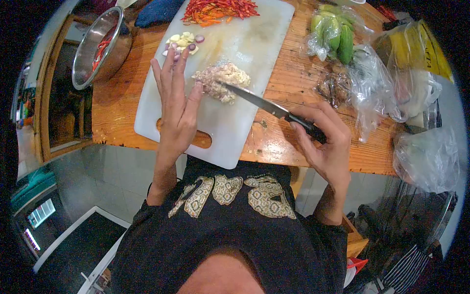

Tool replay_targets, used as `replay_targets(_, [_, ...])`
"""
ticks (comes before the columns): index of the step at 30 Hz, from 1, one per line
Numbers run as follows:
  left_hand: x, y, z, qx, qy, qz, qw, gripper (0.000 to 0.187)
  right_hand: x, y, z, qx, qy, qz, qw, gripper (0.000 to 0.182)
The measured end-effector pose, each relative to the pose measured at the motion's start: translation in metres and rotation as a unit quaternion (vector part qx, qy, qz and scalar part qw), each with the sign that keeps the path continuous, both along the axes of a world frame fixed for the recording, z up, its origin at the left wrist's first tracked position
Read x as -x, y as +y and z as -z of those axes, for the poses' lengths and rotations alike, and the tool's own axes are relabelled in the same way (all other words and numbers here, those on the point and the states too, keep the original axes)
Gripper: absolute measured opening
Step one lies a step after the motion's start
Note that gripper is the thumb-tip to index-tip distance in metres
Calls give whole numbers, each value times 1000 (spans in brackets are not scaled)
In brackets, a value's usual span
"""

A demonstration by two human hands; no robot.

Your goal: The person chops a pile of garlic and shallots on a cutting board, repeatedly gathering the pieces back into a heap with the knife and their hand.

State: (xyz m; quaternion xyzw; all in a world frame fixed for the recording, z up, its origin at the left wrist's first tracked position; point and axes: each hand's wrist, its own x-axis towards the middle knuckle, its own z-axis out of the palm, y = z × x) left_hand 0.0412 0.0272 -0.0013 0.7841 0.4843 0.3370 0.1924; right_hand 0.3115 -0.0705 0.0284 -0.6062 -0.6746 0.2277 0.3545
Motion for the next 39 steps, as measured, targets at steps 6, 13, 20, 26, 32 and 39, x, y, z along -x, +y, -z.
replay_targets(6, [13, 3, -8, -37, -25, -60, 997, 40, -1, 3, -3, 53, -29, -41, 997, 26])
replay_targets(13, [24, 3, -7, -27, -46, -100, 994, 22, -2, 24, -8, 14, -40, -50, 998, 26])
replay_targets(20, [27, 0, -2, 1, -34, -65, 997, 17, -1, 34, -10, 60, -50, -109, 991, 23])
replay_targets(26, [17, 1, -4, -31, -15, -28, 999, 23, -8, 47, -18, 62, -60, -103, 991, 23])
replay_targets(32, [22, 6, -7, -21, -93, -85, 992, 32, -13, 93, -21, -46, -100, -132, 985, 29])
replay_targets(39, [29, -2, -3, 1, -74, -105, 992, 26, 0, 158, 10, -147, -231, -202, 940, 27])
